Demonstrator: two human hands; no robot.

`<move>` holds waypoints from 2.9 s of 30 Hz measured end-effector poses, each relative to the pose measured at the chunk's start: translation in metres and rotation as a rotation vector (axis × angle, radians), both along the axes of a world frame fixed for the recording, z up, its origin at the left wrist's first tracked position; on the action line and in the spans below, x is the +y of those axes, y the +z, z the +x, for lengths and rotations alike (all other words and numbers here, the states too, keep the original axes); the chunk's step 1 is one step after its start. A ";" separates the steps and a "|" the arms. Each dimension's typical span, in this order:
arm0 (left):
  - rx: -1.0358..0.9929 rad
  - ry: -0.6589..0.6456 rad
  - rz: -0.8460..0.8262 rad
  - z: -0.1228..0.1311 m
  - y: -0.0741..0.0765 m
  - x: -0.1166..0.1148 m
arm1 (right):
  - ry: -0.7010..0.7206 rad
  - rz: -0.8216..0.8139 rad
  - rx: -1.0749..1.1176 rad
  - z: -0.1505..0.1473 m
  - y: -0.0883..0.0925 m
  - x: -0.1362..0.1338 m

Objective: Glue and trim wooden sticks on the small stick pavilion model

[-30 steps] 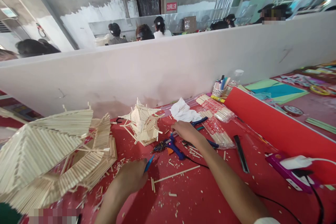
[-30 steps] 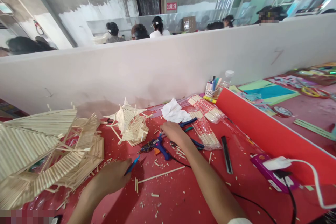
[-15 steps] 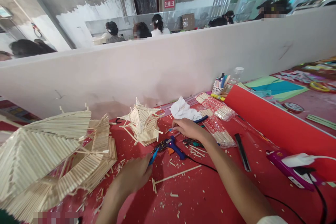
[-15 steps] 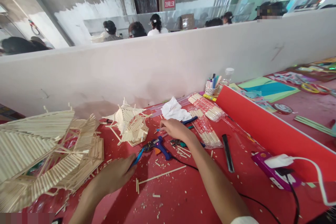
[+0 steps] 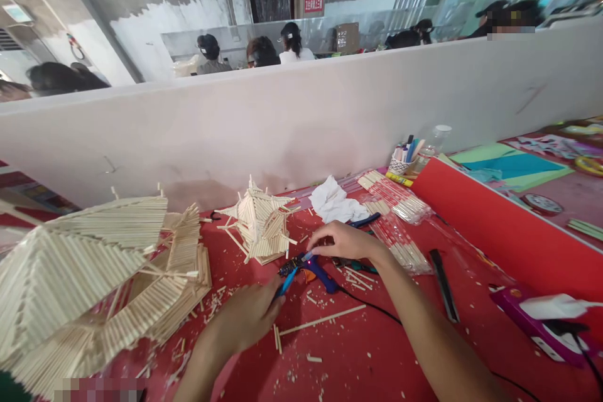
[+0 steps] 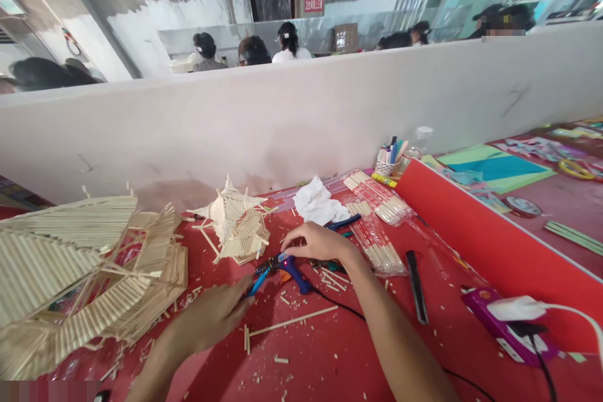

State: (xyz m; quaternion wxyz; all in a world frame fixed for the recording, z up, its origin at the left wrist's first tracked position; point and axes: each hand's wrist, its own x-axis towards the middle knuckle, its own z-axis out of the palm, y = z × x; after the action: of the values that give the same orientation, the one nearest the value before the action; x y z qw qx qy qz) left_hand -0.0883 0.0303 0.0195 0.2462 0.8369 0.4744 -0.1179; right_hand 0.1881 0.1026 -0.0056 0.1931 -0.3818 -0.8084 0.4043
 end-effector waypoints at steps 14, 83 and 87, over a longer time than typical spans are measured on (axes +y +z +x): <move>-0.038 0.005 -0.007 0.003 -0.003 -0.001 | 0.089 0.021 0.006 -0.009 0.004 -0.004; -1.274 0.618 -0.474 0.058 -0.037 -0.020 | 0.175 0.039 -0.070 -0.031 0.009 -0.019; -1.294 0.628 -0.492 0.059 -0.039 -0.019 | 0.174 0.069 -0.075 -0.027 0.017 -0.022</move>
State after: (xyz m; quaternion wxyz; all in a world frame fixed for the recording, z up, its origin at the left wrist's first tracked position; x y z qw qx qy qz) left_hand -0.0296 0.0115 -0.0191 0.6767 0.4859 0.4115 0.3696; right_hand 0.1606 0.0806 0.0117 0.1399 -0.3182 -0.8586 0.3769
